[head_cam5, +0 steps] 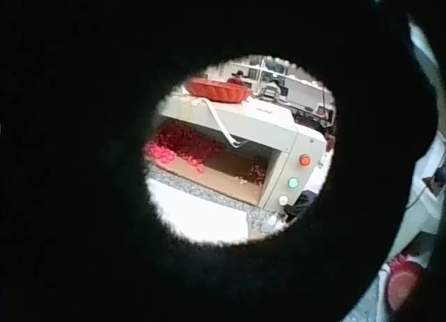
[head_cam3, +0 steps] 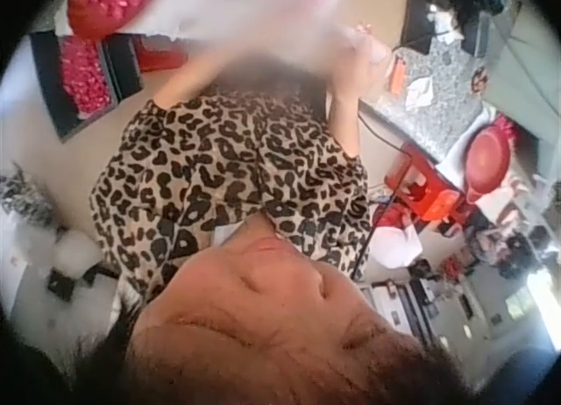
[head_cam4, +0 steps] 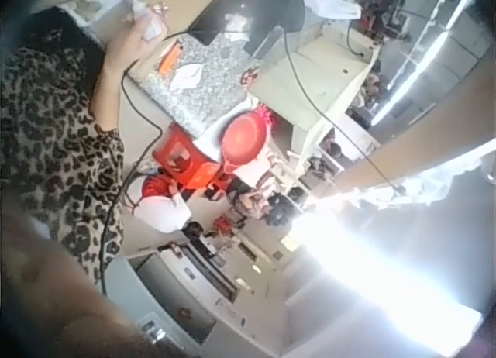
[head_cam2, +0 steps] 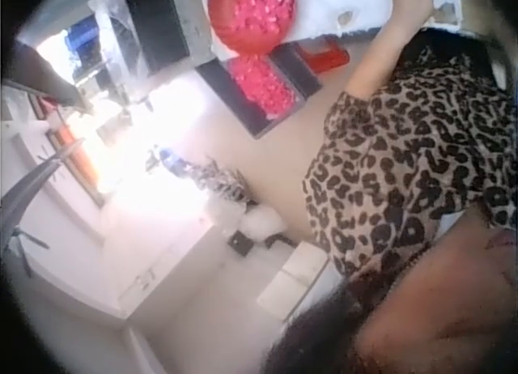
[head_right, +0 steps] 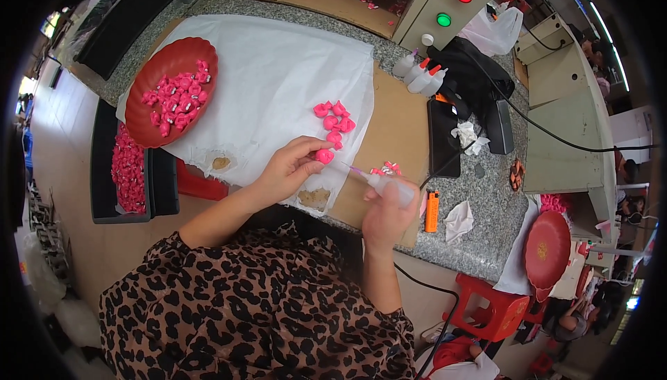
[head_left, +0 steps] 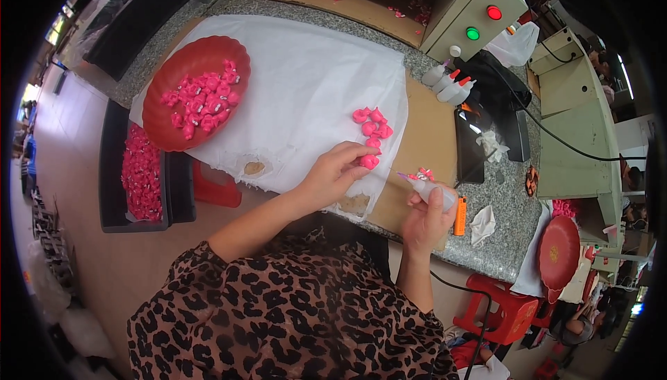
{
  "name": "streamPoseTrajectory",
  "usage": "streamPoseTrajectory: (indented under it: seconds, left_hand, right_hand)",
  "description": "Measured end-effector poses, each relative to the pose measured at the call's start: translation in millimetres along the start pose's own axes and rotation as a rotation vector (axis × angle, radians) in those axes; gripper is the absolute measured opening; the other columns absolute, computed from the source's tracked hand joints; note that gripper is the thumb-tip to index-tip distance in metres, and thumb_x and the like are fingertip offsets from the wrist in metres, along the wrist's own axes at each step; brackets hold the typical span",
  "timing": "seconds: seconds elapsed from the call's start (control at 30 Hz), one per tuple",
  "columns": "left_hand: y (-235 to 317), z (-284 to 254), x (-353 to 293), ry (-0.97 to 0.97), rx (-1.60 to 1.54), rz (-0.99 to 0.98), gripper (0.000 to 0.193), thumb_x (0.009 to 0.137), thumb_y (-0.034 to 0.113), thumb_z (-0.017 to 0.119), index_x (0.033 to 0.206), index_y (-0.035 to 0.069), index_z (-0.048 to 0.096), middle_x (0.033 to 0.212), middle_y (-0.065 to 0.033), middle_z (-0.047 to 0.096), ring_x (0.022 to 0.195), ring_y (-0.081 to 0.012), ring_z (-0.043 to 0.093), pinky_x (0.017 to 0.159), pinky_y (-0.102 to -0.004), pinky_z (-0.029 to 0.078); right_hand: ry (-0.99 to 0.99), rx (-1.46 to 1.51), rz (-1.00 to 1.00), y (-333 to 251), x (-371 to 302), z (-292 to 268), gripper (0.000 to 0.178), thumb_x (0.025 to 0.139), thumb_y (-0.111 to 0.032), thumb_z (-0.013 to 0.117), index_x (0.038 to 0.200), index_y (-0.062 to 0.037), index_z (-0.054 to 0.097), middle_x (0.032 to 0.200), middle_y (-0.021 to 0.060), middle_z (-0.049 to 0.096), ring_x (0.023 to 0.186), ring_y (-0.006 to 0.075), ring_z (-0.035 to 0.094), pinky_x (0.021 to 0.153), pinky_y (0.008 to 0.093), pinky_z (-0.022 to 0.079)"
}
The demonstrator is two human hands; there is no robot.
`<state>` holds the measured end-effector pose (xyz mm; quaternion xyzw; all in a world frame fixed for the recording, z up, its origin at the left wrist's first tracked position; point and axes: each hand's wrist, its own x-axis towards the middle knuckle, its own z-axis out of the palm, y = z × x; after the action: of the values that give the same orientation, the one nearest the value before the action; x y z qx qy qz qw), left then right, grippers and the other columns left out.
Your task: Apply glue to small fabric flowers and stick them onto a fabric base.
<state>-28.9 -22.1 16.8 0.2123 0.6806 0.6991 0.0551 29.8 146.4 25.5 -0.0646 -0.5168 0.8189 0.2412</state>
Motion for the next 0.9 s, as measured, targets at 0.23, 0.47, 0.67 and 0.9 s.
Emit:
streamPoseTrajectory:
  seconds: [0.23, 0.47, 0.67, 0.9]
  left_hand:
    - [-6, -10, 4, -0.297, -0.178, -0.289, 0.030, 0.083, 0.002, 0.043, 0.113, 0.004, 0.044, 0.098, -0.0062, 0.049, 0.082, -0.0110, 0.047, 0.072, -0.0245, 0.042]
    - [1, -12, 4, -0.343, 0.008, -0.211, 0.028, 0.085, 0.005, 0.040, 0.112, 0.004, 0.045, 0.096, -0.0037, 0.049, 0.079, -0.0099, 0.044, 0.074, -0.0221, 0.037]
    - [-2, -11, 5, -0.362, 0.071, -0.114, 0.027, 0.086, 0.006, 0.040, 0.112, 0.004, 0.045, 0.101, -0.0074, 0.050, 0.093, -0.0142, 0.045, 0.084, -0.0256, 0.034]
    - [-6, -10, 4, -0.336, 0.074, -0.114, 0.025, 0.083, 0.006, 0.042, 0.109, 0.005, 0.046, 0.102, -0.0119, 0.051, 0.096, -0.0213, 0.048, 0.084, -0.0298, 0.036]
  right_hand:
    - [-0.056, -0.068, 0.034, -2, 4, -2, 0.012, 0.079, -0.003, 0.051, 0.088, -0.0003, 0.043, 0.080, 0.0110, 0.051, 0.059, 0.0150, 0.051, 0.053, 0.0258, 0.043]
    - [-0.164, -0.229, -0.015, -5, 2, -1, 0.014, 0.079, -0.002, 0.052, 0.088, -0.0002, 0.042, 0.084, 0.0099, 0.048, 0.061, 0.0131, 0.051, 0.055, 0.0242, 0.044]
    - [-0.121, -0.297, -0.068, -5, 1, 7, 0.014, 0.079, -0.007, 0.054, 0.084, 0.0003, 0.044, 0.077, 0.0099, 0.048, 0.056, 0.0137, 0.049, 0.051, 0.0237, 0.041]
    - [-0.134, -0.339, -0.085, -4, 0, 6, 0.014, 0.078, -0.007, 0.054, 0.085, 0.0003, 0.043, 0.078, 0.0104, 0.048, 0.056, 0.0139, 0.049, 0.051, 0.0240, 0.042]
